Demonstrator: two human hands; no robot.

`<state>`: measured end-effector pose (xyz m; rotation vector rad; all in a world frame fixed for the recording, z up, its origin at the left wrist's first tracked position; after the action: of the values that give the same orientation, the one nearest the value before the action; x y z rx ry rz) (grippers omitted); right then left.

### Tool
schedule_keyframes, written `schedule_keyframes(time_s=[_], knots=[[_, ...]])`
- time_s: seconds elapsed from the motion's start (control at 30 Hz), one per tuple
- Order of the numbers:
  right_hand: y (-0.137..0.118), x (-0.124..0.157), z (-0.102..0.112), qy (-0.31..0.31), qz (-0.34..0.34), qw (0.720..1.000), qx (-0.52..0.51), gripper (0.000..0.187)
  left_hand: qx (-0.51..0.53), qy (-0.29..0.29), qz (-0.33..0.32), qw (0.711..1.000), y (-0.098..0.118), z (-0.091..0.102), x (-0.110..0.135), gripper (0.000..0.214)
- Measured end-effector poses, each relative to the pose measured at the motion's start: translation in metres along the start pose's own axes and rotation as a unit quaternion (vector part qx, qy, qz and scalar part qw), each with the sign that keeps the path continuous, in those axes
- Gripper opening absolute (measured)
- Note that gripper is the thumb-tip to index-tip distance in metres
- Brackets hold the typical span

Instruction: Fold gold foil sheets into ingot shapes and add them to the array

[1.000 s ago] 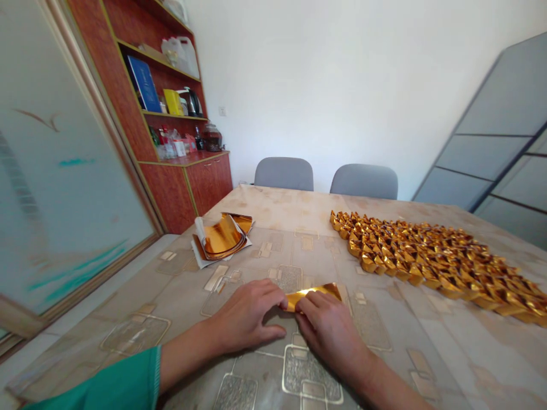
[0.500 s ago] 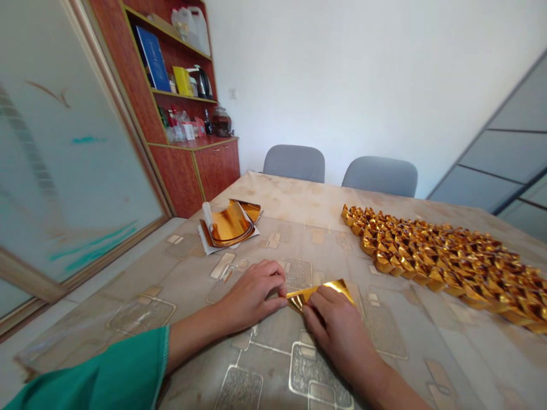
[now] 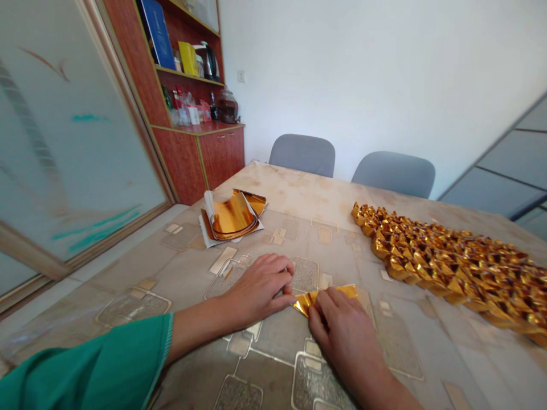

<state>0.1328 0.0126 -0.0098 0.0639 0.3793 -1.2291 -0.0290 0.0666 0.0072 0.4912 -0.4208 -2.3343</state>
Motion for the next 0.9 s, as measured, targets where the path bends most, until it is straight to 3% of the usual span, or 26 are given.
schedule_keyframes(time_s=[0.17,0.37,0.63,0.73,0.83,0.9], knots=[[0.000,-0.001,0.000,0.017,0.003,1.000,0.024,0.017,0.002,0.013,0.002,1.000,-0.002,-0.005,0.000,0.012],[0.002,-0.001,0.002,0.004,-0.028,0.999,0.029,0.015,0.001,0.028,0.016,0.999,-0.004,-0.008,0.001,0.017],[-0.003,-0.002,0.006,-0.018,-0.020,0.999,0.046,0.006,-0.019,0.048,0.024,0.998,-0.006,-0.005,0.003,0.018],[-0.004,-0.003,0.005,-0.026,-0.029,0.997,0.065,0.005,-0.077,0.065,-0.056,0.993,0.010,-0.003,0.004,0.009],[-0.005,-0.005,0.004,-0.035,-0.035,0.996,0.076,0.006,-0.132,0.047,-0.197,0.970,0.035,-0.009,0.011,0.025],[-0.006,-0.006,0.004,-0.035,-0.038,0.995,0.080,0.006,-0.152,0.037,-0.216,0.964,0.043,-0.012,0.016,0.030]])
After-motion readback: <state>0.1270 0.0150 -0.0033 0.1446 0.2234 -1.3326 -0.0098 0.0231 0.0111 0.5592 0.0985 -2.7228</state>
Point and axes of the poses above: each hand's wrist, its own x-axis away from the middle knuckle, its own z-axis out of the back of the hand, y = z × x, the point moved 4 cm from there along -x, towards the middle knuckle
